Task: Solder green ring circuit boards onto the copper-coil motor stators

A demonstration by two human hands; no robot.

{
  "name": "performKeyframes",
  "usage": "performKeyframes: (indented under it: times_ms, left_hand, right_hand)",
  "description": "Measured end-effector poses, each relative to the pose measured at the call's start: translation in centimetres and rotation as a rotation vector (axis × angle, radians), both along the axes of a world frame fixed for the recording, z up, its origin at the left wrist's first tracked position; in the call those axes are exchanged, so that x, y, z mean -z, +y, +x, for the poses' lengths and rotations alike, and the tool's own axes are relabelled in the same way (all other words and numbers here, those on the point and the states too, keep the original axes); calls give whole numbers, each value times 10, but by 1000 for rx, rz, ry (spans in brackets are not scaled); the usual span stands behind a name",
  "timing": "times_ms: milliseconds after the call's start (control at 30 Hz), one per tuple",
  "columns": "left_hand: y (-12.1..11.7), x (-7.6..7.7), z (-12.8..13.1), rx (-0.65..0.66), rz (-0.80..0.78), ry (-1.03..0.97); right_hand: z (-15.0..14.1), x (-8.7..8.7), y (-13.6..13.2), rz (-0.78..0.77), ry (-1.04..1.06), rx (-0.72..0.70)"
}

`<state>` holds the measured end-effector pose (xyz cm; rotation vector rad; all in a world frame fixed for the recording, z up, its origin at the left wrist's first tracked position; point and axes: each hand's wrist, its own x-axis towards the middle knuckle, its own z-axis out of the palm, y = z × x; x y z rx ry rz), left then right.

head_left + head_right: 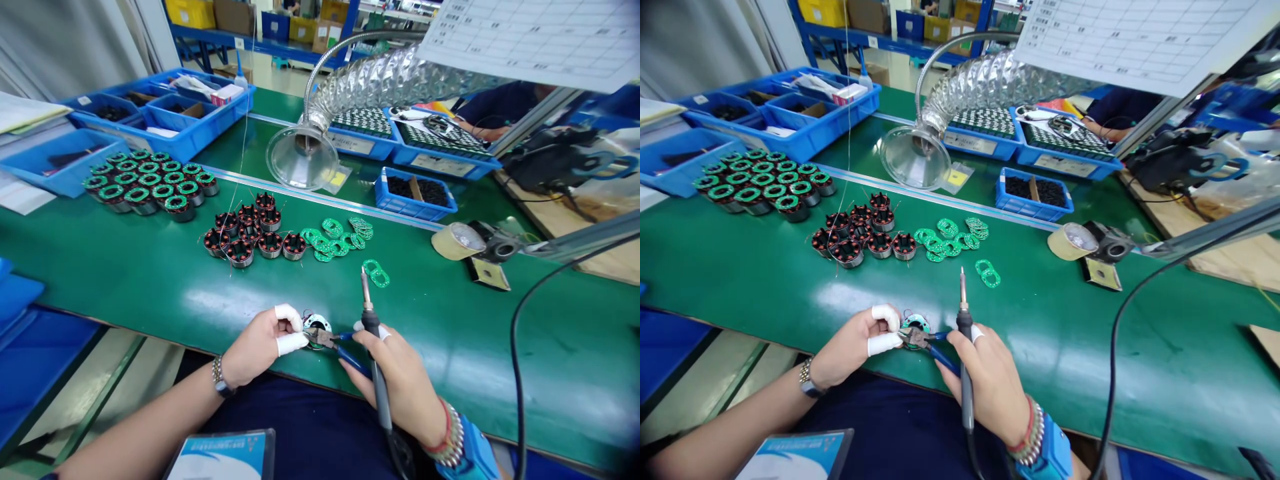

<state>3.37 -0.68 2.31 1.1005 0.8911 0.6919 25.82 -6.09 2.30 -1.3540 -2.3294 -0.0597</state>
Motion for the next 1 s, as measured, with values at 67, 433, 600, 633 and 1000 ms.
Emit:
performKeyframes:
  times_ms: [67, 433, 600, 633, 1000]
  left_hand:
    - [0, -1, 1, -4, 2, -1]
    - [0, 0, 0, 0, -14, -8]
    - [1, -1, 2, -1, -6, 4]
    - [1, -1, 2, -4, -5, 10]
    - [-2, -7, -6, 0, -35, 70]
  right_hand:
    - [-1, -1, 0, 1, 3, -4]
    - [-2, 1, 1, -7, 14, -4]
    - [-2, 1, 2, 2, 23, -31]
    - [-3, 1, 2, 3, 26, -39]
    - [31, 6, -9, 94, 67, 149]
